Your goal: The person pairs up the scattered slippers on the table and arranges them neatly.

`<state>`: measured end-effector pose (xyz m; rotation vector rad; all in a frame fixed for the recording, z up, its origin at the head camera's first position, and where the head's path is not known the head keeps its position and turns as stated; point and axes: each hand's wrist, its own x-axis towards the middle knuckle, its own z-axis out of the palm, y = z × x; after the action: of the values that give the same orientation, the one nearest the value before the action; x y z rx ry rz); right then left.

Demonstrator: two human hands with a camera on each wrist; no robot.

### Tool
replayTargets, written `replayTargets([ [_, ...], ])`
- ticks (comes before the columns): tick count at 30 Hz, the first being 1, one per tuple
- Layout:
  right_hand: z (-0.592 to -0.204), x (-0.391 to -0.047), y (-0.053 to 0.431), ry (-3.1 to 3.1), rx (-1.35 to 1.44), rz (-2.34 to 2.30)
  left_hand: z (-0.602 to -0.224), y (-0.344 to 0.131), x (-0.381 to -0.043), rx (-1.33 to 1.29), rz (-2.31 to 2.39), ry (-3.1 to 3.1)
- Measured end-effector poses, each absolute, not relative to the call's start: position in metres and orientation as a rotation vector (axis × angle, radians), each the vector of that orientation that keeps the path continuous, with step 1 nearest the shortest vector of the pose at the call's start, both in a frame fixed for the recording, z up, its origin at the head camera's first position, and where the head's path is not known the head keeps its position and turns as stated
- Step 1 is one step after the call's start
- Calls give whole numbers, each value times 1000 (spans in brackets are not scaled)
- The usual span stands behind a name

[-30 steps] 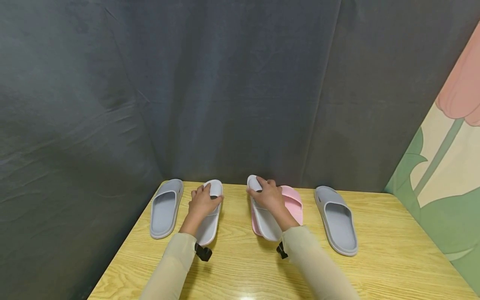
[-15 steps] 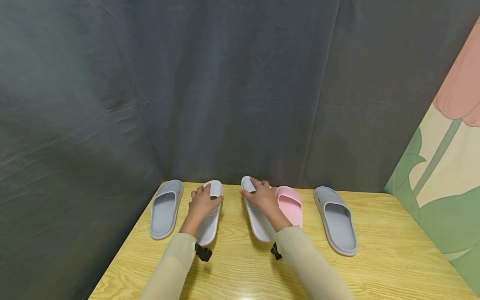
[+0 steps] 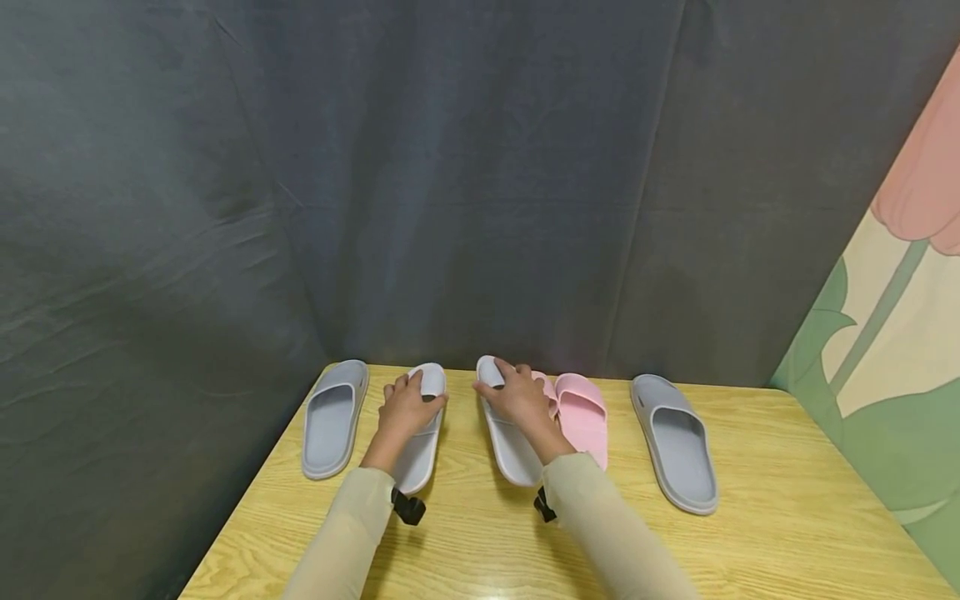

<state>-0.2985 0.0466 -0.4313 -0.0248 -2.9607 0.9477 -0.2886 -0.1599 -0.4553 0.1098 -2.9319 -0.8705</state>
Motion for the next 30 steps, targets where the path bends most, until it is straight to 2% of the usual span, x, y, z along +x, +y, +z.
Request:
replayTargets([
  [30, -438, -305, 18, -2943, 27, 949, -463, -163, -294, 134, -855, -2942],
])
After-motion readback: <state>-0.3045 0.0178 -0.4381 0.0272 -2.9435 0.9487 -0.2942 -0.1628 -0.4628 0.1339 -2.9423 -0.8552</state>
